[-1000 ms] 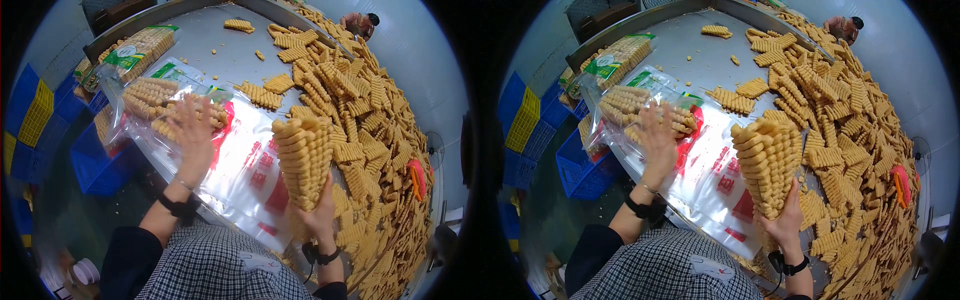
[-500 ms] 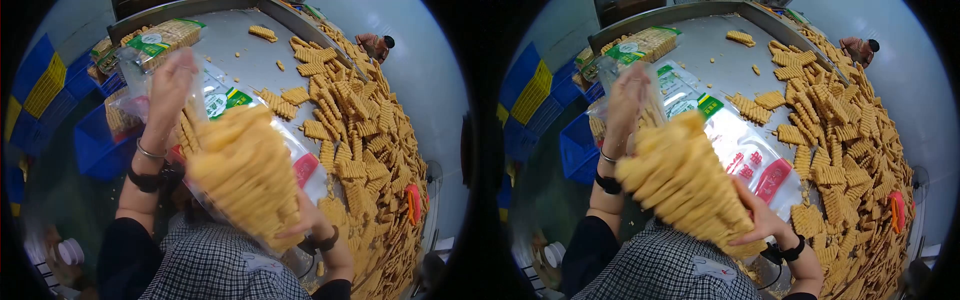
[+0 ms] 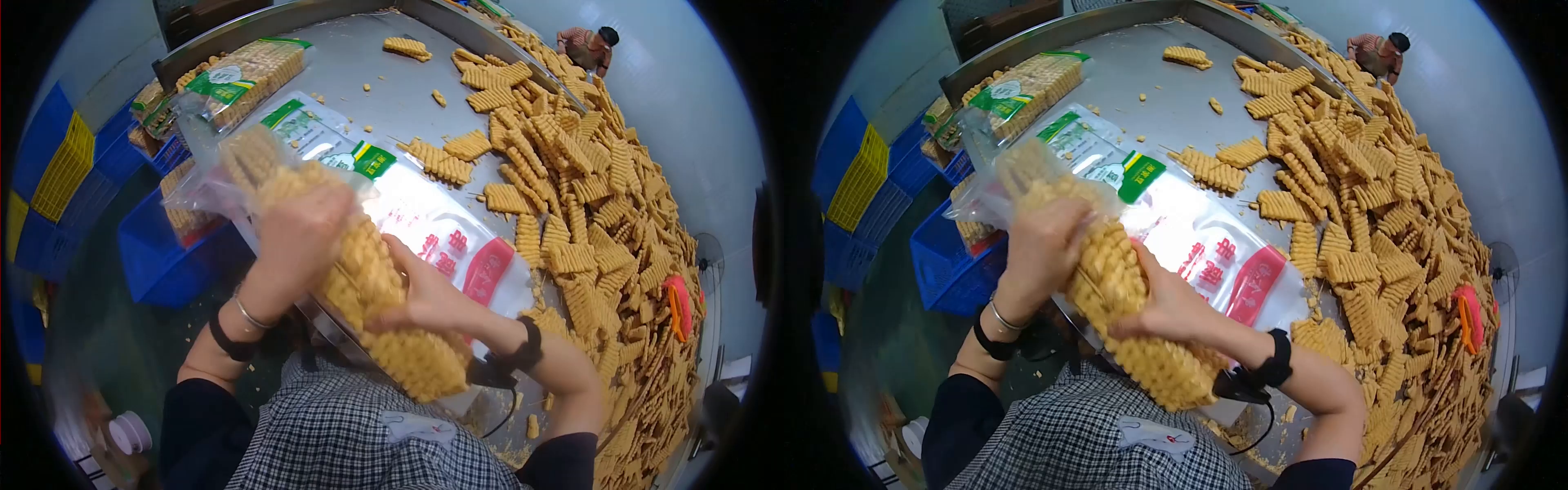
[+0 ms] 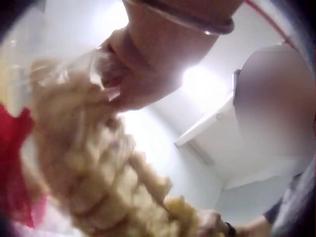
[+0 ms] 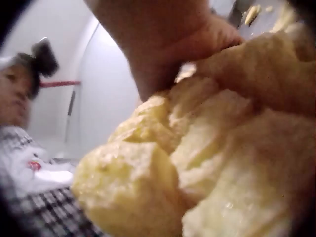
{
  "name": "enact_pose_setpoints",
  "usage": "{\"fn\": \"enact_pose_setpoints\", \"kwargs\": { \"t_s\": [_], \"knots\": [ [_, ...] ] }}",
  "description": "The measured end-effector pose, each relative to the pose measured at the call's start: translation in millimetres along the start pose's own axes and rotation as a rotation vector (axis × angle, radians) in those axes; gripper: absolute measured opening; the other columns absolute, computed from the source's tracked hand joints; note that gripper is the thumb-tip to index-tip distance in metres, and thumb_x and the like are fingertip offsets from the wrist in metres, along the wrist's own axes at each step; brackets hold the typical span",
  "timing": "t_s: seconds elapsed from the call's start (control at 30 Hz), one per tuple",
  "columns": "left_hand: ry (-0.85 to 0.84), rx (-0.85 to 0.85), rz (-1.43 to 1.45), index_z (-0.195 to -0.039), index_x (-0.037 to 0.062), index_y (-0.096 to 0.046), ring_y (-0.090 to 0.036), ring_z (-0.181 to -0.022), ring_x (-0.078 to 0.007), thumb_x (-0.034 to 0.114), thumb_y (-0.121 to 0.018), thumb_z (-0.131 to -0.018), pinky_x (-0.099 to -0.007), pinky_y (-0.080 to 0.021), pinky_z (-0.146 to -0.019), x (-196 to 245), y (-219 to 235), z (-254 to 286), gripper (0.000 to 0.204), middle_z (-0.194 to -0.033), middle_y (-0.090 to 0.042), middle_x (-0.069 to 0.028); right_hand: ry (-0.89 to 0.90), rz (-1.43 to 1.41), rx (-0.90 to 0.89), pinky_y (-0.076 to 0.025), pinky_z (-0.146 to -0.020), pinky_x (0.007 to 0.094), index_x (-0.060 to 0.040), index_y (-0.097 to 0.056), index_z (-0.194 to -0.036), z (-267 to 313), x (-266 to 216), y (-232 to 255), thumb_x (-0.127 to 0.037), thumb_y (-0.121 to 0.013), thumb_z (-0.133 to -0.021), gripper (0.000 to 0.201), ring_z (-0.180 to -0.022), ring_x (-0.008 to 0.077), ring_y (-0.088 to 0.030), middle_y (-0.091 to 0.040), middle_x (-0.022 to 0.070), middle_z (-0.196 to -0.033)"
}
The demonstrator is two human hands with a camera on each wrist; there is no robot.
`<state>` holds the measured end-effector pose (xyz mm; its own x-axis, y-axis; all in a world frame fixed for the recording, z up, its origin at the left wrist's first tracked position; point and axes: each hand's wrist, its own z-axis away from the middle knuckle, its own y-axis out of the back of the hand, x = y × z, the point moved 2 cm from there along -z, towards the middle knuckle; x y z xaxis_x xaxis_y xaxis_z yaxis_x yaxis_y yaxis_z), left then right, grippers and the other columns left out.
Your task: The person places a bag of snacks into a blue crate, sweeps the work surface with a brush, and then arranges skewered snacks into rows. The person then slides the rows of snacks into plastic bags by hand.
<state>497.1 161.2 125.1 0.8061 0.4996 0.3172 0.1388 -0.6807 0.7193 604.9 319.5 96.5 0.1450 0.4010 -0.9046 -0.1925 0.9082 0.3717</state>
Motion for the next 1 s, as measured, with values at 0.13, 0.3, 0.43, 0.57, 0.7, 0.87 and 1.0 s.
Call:
{"fn": "enact_pose_setpoints", "kwargs": {
  "t_s": [0.13,0.3,0.43,0.57,0.7,0.87,1.0],
  "knots": [
    [-0.365,-0.064,0.241,-0.088,0.0065,-0.059,-0.06,-0.064,-0.0246,0.015,-0.062,-0.075,-0.0354,-0.046,-0.055,71.3,3.6,-8.4,0.016,-0.073,-0.056,-0.0072,0.055,-0.497,0.102,-0.048,-0.089,0.0325,0.0054,-0.044,-0.13,-40.1,68.9,-2.6,-0.026,-0.079,-0.063,0.082,-0.105,0.0292,-0.058,-0.057,0.0225,-0.116],
    [-0.63,-0.009,0.424,-0.087,0.002,-0.058,-0.054,-0.059,-0.0198,0.015,-0.059,-0.071,-0.0314,-0.044,-0.052,135.2,16.4,6.3,0.02,-0.068,-0.048,-0.0053,0.039,-0.429,0.11,-0.048,-0.087,0.0327,0.0055,-0.043,-0.131,-13.3,80.8,27.0,-0.026,-0.079,-0.063,0.083,-0.104,0.0293,-0.059,-0.057,0.0229,-0.115],
    [-0.701,-0.021,0.495,-0.084,-0.001,-0.054,-0.052,-0.063,-0.0215,0.014,-0.058,-0.07,-0.0304,-0.044,-0.055,135.3,-1.2,4.3,0.021,-0.071,-0.047,-0.0072,0.02,-0.355,0.15,-0.048,-0.086,0.0329,0.0056,-0.042,-0.131,-6.0,80.9,39.1,-0.026,-0.079,-0.064,0.083,-0.104,0.0293,-0.059,-0.057,0.0232,-0.114],
    [-0.701,-0.02,0.464,-0.083,-0.0011,-0.052,-0.052,-0.066,-0.0234,0.01,-0.056,-0.07,-0.029,-0.046,-0.058,121.1,-41.3,4.6,0.017,-0.074,-0.047,-0.0094,0.023,-0.278,0.217,-0.049,-0.085,0.0331,0.0056,-0.042,-0.132,3.3,79.9,30.7,-0.026,-0.079,-0.064,0.084,-0.103,0.0293,-0.059,-0.057,0.0235,-0.114],
    [-0.782,-0.027,0.725,-0.087,-0.004,-0.054,-0.054,-0.066,-0.0215,0.012,-0.057,-0.07,-0.0291,-0.047,-0.055,133.4,-43.6,9.7,0.023,-0.075,-0.047,-0.0089,0.033,-0.207,0.255,-0.049,-0.084,0.0333,0.0057,-0.041,-0.132,126.4,142.7,-30.2,-0.027,-0.079,-0.064,0.084,-0.103,0.0294,-0.059,-0.057,0.0239,-0.113],
    [-0.958,-0.072,0.757,-0.082,0.0023,-0.054,-0.053,-0.063,-0.0155,0.013,-0.06,-0.072,-0.0246,-0.045,-0.049,164.7,-15.5,21.9,0.016,-0.073,-0.047,-0.0045,0.012,-0.17,0.304,-0.05,-0.083,0.0335,0.0058,-0.04,-0.132,228.2,199.8,-81.0,-0.027,-0.079,-0.065,0.085,-0.102,0.0295,-0.059,-0.056,0.0243,-0.113],
    [-0.945,-0.127,0.768,-0.079,0.0035,-0.052,-0.052,-0.062,-0.015,0.013,-0.06,-0.072,-0.0243,-0.045,-0.047,163.1,-22.3,31.7,0.014,-0.071,-0.046,-0.0039,0.001,-0.15,0.336,-0.05,-0.082,0.0337,0.0058,-0.04,-0.133,212.5,198.7,-78.7,-0.027,-0.079,-0.065,0.085,-0.102,0.0295,-0.059,-0.056,0.0247,-0.112]
  ]
}}
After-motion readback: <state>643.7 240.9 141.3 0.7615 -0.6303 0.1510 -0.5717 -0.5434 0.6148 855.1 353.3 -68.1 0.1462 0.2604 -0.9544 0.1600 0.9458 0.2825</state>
